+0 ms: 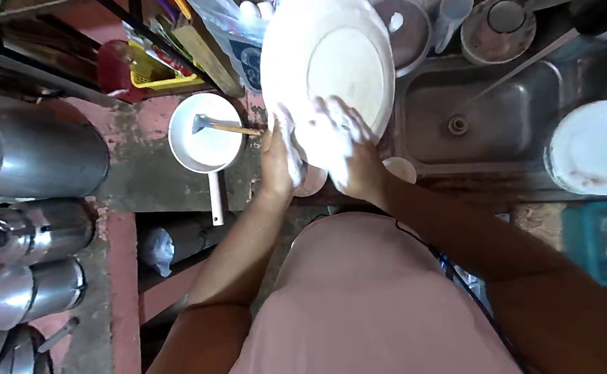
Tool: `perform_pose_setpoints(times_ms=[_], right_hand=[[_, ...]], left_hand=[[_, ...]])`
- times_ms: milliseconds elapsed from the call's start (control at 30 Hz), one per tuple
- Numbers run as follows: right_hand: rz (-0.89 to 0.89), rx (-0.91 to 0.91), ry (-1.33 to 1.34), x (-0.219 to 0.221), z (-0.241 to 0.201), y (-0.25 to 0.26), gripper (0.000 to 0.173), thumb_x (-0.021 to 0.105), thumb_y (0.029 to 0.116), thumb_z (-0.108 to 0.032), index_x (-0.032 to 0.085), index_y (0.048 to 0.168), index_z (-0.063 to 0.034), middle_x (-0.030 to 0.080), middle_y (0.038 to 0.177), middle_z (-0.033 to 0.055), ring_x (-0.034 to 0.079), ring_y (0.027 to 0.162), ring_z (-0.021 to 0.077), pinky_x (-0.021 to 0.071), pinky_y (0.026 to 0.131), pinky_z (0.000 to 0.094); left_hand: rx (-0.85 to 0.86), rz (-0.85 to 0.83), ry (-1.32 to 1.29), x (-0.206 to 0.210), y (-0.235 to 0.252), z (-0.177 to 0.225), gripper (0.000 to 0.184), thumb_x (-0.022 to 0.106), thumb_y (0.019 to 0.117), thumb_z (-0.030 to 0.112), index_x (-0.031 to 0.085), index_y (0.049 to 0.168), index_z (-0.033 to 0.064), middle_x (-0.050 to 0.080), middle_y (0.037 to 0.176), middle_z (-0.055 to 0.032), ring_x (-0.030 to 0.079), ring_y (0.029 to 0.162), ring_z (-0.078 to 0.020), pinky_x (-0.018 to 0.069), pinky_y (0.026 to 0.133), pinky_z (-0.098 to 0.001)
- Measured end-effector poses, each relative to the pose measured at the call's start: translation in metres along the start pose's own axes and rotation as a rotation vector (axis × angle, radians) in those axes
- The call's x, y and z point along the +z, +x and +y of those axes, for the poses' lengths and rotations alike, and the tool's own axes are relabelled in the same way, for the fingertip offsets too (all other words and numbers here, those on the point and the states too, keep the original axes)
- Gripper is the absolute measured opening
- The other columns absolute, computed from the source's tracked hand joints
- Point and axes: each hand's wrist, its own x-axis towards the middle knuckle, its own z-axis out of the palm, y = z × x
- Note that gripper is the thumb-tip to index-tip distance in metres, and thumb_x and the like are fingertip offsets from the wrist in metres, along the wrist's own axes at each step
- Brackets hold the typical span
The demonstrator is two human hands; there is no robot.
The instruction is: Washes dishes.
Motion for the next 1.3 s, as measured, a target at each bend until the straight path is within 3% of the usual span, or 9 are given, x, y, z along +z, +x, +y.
perform_pose_setpoints(times_ms=[133,300,433,567,733,867,933,1133,1300], right_hand=[[0.339,0.423,0.336,0.015,0.073,-0.032,0.058,0.048,0.1036,-0.022,0.038,0.150,0.0104,0.043,0.155,0.0259,0.042,0.146,0.0279,0.0389,0.120,0.0417],[0.432,0.789,1.356,-0.031,0.065,-0.021,0.058,0.036,0.1097,-0.051,0.039,0.152,-0.0113,0.061,0.136,0.0128,0.062,0.124,0.0264,0.0555,0.102,0.0516],[0.543,0.785,0.934,-0.044,0.039,-0.023,0.030,0.050,0.1085,-0.027,0.056,0.125,-0.0029,0.069,0.108,0.0088,0.070,0.100,0.0186,0.0620,0.087,0.0413],[0.485,0.521,0.463,-0.042,0.029,-0.038,0.025,0.074,0.0938,-0.020,0.067,0.104,0.0016,0.073,0.090,0.0034,0.071,0.082,0.0069,0.0631,0.077,0.0290],[-0.032,0.205,0.051,-0.046,0.036,-0.048,0.024,0.067,0.0968,-0.020,0.076,0.119,-0.0135,0.075,0.119,0.0062,0.070,0.111,0.0205,0.0585,0.094,0.0408],[-0.328,0.016,0.183,-0.045,0.062,-0.070,0.043,0.058,0.1010,-0.027,0.062,0.142,-0.0134,0.053,0.153,0.0045,0.041,0.148,0.0192,0.0332,0.124,0.0403],[-0.449,0.049,0.138,-0.056,0.088,-0.086,0.057,0.062,0.0986,-0.033,0.051,0.152,-0.0157,0.038,0.165,0.0018,0.026,0.155,0.0200,0.0228,0.128,0.0455],[-0.520,0.560,-0.033,-0.074,0.167,-0.085,0.068,0.067,0.0950,-0.027,0.043,0.154,-0.0038,0.038,0.161,0.0215,0.030,0.151,0.0404,0.0285,0.121,0.0618],[-0.466,0.235,0.290,-0.097,0.122,-0.118,0.056,0.069,0.0959,-0.025,0.054,0.147,-0.0092,0.049,0.155,0.0133,0.039,0.147,0.0292,0.0362,0.120,0.0487]], left_hand=[[-0.090,-0.004,-0.158,-0.018,0.011,0.004,0.056,0.024,0.1127,0.046,0.041,0.151,0.0089,0.058,0.143,-0.0142,0.057,0.132,-0.0285,0.0498,0.109,-0.0561],[-0.115,0.067,-0.127,-0.020,0.021,-0.025,0.059,0.019,0.1121,0.049,0.047,0.145,0.0092,0.064,0.133,-0.0135,0.063,0.124,-0.0274,0.0545,0.102,-0.0537],[0.072,0.341,0.176,-0.003,0.038,-0.070,0.047,0.032,0.1141,0.033,0.044,0.144,-0.0023,0.061,0.135,-0.0138,0.062,0.123,-0.0182,0.0531,0.106,-0.0394],[0.006,0.220,0.301,0.036,0.044,-0.092,0.067,0.029,0.1128,0.042,0.011,0.163,0.0013,0.027,0.166,-0.0161,0.032,0.151,-0.0156,0.0291,0.126,-0.0345],[-0.085,-0.063,-0.203,0.093,0.002,-0.055,0.072,0.003,0.1042,0.065,0.042,0.144,0.0184,0.062,0.129,-0.0037,0.060,0.121,-0.0186,0.0541,0.101,-0.0466],[-0.245,0.052,-0.144,0.073,-0.019,-0.074,0.044,0.026,0.1122,0.038,0.059,0.121,0.0108,0.069,0.098,-0.0056,0.068,0.091,-0.0192,0.0594,0.082,-0.0443],[-0.288,0.119,-0.017,0.066,-0.031,-0.082,0.031,0.039,0.1107,0.032,0.055,0.127,0.0111,0.068,0.102,-0.0037,0.069,0.093,-0.0165,0.0604,0.083,-0.0419],[-0.435,0.157,0.041,0.128,-0.063,-0.106,0.030,0.039,0.1122,0.027,0.055,0.131,0.0097,0.069,0.105,-0.0042,0.069,0.093,-0.0142,0.0612,0.081,-0.0368],[-0.508,0.113,0.097,0.165,-0.062,-0.126,0.037,0.034,0.1127,0.036,0.054,0.135,0.0140,0.069,0.109,-0.0034,0.068,0.099,-0.0149,0.0598,0.084,-0.0397]])
